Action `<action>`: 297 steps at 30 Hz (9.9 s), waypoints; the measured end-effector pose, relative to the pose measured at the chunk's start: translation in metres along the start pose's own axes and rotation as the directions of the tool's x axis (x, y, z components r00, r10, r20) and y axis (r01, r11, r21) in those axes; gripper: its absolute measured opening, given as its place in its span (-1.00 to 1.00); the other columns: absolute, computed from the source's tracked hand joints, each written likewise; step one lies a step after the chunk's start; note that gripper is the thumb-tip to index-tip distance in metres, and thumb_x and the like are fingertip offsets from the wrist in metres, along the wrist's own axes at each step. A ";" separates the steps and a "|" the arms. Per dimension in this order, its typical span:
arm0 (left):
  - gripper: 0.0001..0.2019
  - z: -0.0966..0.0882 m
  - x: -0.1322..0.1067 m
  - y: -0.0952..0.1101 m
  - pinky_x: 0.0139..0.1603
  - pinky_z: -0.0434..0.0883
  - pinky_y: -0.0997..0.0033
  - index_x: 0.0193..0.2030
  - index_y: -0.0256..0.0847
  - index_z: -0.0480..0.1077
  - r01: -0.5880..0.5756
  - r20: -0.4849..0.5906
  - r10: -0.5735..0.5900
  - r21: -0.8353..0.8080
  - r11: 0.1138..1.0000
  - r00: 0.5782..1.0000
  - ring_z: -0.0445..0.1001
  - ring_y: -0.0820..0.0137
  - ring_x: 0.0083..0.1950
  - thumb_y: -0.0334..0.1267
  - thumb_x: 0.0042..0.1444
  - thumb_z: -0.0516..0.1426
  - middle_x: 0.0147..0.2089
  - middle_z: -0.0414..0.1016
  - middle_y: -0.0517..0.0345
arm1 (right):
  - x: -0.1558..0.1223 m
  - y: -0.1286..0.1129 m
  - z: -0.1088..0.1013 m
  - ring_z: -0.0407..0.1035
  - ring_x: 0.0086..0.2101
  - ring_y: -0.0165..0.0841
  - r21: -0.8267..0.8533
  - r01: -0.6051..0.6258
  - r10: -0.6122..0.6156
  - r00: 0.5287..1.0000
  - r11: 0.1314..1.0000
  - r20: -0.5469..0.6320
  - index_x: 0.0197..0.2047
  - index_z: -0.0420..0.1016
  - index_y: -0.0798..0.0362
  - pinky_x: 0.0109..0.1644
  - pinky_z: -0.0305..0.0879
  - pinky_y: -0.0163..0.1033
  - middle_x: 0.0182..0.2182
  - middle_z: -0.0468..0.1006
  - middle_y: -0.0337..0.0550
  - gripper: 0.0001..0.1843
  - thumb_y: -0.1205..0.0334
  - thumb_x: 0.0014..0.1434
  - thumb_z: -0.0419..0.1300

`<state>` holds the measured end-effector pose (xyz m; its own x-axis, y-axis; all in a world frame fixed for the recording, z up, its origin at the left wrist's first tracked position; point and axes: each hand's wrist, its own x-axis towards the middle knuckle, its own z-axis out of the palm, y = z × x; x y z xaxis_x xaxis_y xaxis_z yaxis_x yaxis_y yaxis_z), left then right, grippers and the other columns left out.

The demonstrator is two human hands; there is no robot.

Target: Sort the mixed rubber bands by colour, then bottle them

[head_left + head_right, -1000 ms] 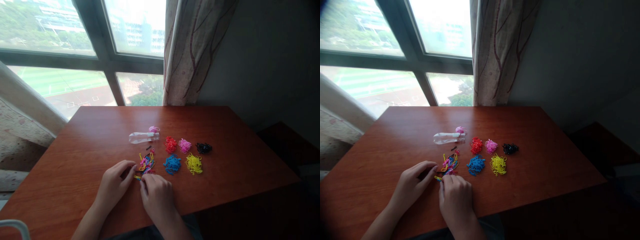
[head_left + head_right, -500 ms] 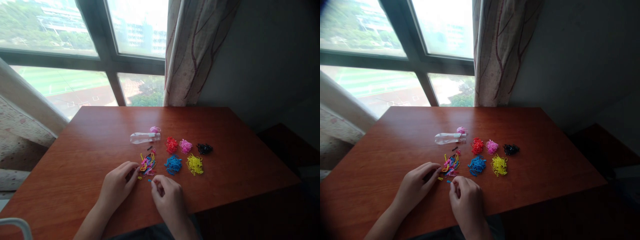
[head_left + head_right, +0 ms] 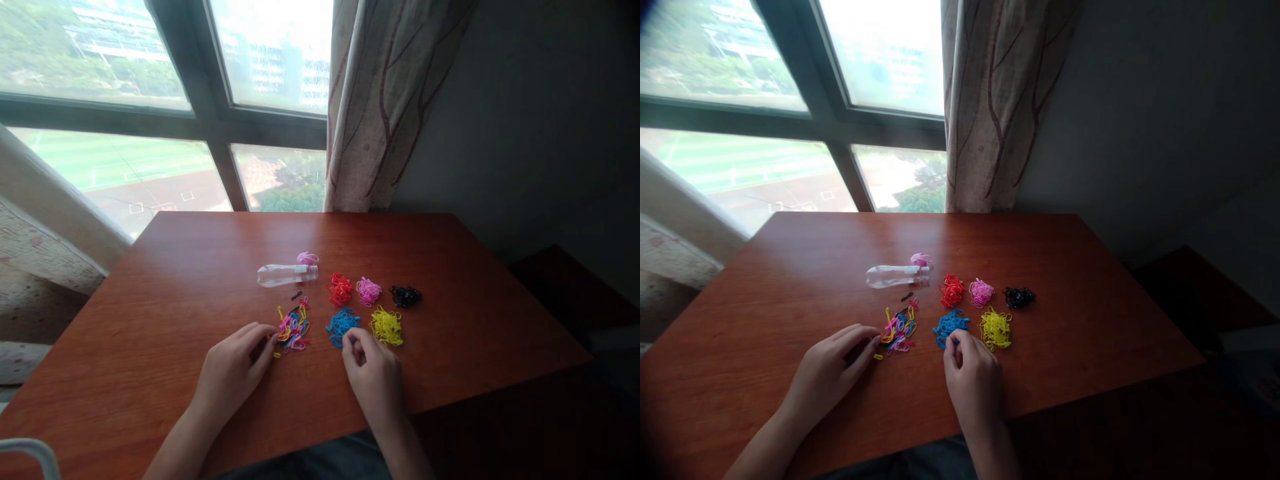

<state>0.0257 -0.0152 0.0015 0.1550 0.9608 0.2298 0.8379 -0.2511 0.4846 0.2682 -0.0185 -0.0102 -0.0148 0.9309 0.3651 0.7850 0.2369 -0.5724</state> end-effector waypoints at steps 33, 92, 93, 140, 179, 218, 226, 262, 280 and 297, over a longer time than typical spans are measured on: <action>-0.83 -0.010 -0.027 -0.005 -0.26 0.43 0.47 -0.17 -0.09 0.46 0.007 0.052 -0.007 0.001 1.000 0.999 0.55 0.38 -0.27 -0.16 0.29 0.06 -0.25 0.54 0.18 | -0.019 -0.033 0.019 0.42 -0.39 -0.37 0.156 0.121 -0.159 0.951 0.980 0.266 -0.33 0.43 -0.02 -0.29 0.14 -0.32 -0.45 0.53 -0.27 -0.84 0.39 0.25 0.10; -0.88 -0.001 0.002 0.031 -0.36 0.31 0.48 -0.24 -0.14 0.45 0.074 0.046 -0.069 -0.113 0.991 0.997 0.44 0.42 -0.39 -0.25 0.23 0.09 -0.37 0.49 0.22 | -0.014 -0.034 0.016 0.43 -0.34 -0.35 0.193 0.089 -0.153 0.926 0.977 0.345 -0.31 0.42 -0.01 -0.27 0.11 -0.31 -0.39 0.55 -0.24 -0.84 0.40 0.26 0.09; -0.89 -0.002 0.003 0.029 -0.36 0.31 0.49 -0.24 -0.15 0.46 0.092 0.037 -0.087 -0.159 0.983 0.995 0.43 0.44 -0.40 -0.24 0.23 0.10 -0.38 0.49 0.23 | -0.014 -0.034 0.016 0.43 -0.35 -0.35 0.190 0.090 -0.152 0.926 0.978 0.345 -0.32 0.42 -0.01 -0.27 0.11 -0.31 -0.40 0.55 -0.25 -0.84 0.39 0.26 0.09; -0.84 -0.006 0.030 0.024 -0.40 0.30 0.51 -0.26 -0.18 0.47 -0.014 0.046 0.021 -0.157 0.988 0.999 0.39 0.48 -0.45 -0.22 0.25 0.09 -0.41 0.49 0.22 | -0.015 -0.035 0.018 0.46 -0.32 -0.34 0.170 0.081 -0.131 0.943 0.982 0.306 -0.27 0.45 -0.02 -0.25 0.18 -0.32 -0.37 0.58 -0.23 -0.84 0.41 0.25 0.09; -0.83 0.003 -0.012 0.003 -0.31 0.34 0.46 -0.21 -0.11 0.46 0.029 0.047 -0.028 -0.032 0.999 0.998 0.52 0.41 -0.32 -0.17 0.30 0.06 -0.29 0.54 0.22 | -0.010 -0.042 0.031 0.48 -0.31 -0.29 0.108 0.096 -0.122 0.956 0.990 0.268 -0.10 0.49 -0.03 -0.25 0.17 -0.27 -0.29 0.62 -0.23 -0.80 0.39 0.28 0.12; -0.84 0.002 -0.013 0.002 -0.31 0.34 0.48 -0.21 -0.10 0.45 0.015 0.052 -0.013 -0.045 0.999 0.999 0.52 0.42 -0.32 -0.21 0.30 0.04 -0.30 0.53 0.22 | 0.002 0.033 -0.033 0.45 -0.55 -0.41 -0.036 0.017 -0.022 0.990 0.999 -0.136 -0.26 0.57 0.06 -0.39 0.29 -0.37 -0.51 0.57 -0.23 -0.72 0.09 0.34 0.12; -0.83 0.000 -0.013 0.004 -0.32 0.33 0.48 -0.20 -0.10 0.45 0.003 0.044 -0.002 -0.022 1.000 0.999 0.53 0.42 -0.31 -0.20 0.31 0.03 -0.29 0.54 0.22 | 0.001 0.076 -0.053 0.48 -0.55 -0.35 -0.160 -0.046 0.014 0.981 0.986 -0.195 -0.25 0.59 0.07 -0.44 0.34 -0.33 -0.51 0.59 -0.15 -0.63 -0.04 0.33 0.12; -0.81 0.006 -0.016 0.009 -0.35 0.36 0.42 -0.15 -0.08 0.46 -0.217 0.082 0.210 0.095 0.972 0.974 0.53 0.37 -0.35 -0.31 0.32 0.02 -0.33 0.54 0.20 | -0.017 -0.022 0.013 0.46 -0.40 -0.35 0.205 0.178 -0.221 0.953 0.962 0.208 -0.27 0.50 -0.01 -0.28 0.25 -0.32 -0.43 0.56 -0.21 -0.78 0.33 0.34 0.04; -0.80 0.013 -0.008 0.020 -0.32 0.41 0.41 -0.15 -0.10 0.47 -0.270 0.076 0.261 0.155 0.950 0.962 0.58 0.34 -0.30 -0.30 0.34 0.01 -0.27 0.59 0.17 | -0.016 -0.022 0.010 0.47 -0.36 -0.35 0.240 0.148 -0.209 0.944 0.959 0.253 -0.27 0.49 -0.01 -0.23 0.25 -0.34 -0.40 0.58 -0.22 -0.82 0.36 0.29 0.08; -0.81 0.004 0.007 0.029 -0.34 0.38 0.52 -0.15 -0.10 0.50 -0.214 0.004 0.214 -0.033 0.976 0.977 0.56 0.44 -0.32 -0.32 0.30 0.04 -0.25 0.59 0.19 | -0.016 -0.021 0.011 0.47 -0.35 -0.36 0.246 0.127 -0.195 0.940 0.961 0.279 -0.26 0.49 0.00 -0.23 0.21 -0.35 -0.39 0.58 -0.21 -0.83 0.36 0.29 0.09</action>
<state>0.0534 -0.0148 0.0134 0.3328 0.8852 0.3249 0.7677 -0.4544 0.4518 0.2449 -0.0350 -0.0119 -0.3401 0.9065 0.2501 0.6005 0.4140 -0.6841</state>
